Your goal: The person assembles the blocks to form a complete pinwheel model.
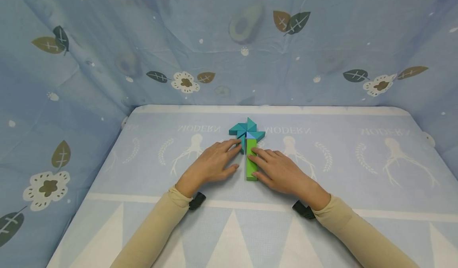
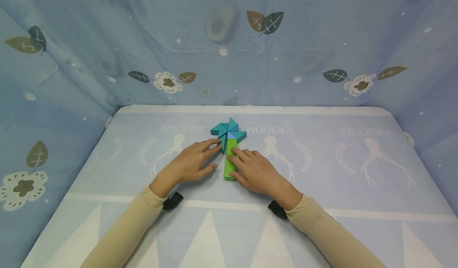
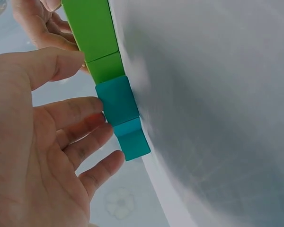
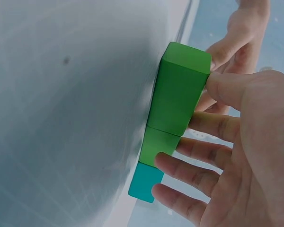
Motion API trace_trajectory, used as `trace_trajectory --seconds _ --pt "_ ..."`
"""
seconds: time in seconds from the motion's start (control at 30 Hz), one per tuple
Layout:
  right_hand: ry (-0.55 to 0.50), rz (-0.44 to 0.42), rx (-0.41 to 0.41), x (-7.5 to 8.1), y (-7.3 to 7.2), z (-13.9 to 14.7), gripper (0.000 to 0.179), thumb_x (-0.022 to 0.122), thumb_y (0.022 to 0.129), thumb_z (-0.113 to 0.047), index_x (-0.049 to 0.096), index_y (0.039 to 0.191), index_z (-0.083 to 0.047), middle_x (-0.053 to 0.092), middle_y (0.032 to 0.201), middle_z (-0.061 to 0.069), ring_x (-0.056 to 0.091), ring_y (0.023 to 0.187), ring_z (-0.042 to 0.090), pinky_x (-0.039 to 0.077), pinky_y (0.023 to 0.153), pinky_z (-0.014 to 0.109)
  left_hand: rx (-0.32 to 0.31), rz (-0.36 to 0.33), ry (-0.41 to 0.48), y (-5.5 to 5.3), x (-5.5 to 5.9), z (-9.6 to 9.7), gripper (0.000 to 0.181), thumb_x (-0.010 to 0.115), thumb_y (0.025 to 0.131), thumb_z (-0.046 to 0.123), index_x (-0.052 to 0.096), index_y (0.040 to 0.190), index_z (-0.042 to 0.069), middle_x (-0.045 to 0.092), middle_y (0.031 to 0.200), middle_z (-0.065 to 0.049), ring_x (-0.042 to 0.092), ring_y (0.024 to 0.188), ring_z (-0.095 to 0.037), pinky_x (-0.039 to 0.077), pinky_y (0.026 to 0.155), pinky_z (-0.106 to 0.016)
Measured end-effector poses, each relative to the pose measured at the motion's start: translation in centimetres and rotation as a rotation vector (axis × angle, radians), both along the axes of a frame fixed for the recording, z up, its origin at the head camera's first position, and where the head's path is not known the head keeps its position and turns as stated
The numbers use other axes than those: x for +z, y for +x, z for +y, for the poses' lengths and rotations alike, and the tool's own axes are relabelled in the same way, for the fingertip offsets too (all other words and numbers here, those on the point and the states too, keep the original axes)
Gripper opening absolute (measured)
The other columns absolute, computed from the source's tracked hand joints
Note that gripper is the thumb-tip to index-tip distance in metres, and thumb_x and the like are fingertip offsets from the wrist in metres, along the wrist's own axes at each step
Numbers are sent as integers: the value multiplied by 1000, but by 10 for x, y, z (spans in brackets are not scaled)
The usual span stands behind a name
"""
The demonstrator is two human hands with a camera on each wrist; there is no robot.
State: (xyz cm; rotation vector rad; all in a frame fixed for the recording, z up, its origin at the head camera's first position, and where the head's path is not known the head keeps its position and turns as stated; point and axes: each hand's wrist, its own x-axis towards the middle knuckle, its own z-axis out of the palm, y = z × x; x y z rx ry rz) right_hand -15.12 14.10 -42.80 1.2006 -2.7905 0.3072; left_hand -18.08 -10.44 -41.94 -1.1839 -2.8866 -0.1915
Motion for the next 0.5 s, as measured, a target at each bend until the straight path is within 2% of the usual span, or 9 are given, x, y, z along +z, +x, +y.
trace_trajectory --seconds 0.5 --pt "-10 -5 -3 0 0 0 54 56 99 -38 50 143 -8 45 150 13 50 131 33 45 104 50 1 15 20 -1 -5 3 63 51 100 47 42 149 8 42 151 -7 42 139 -24 38 112 -44"
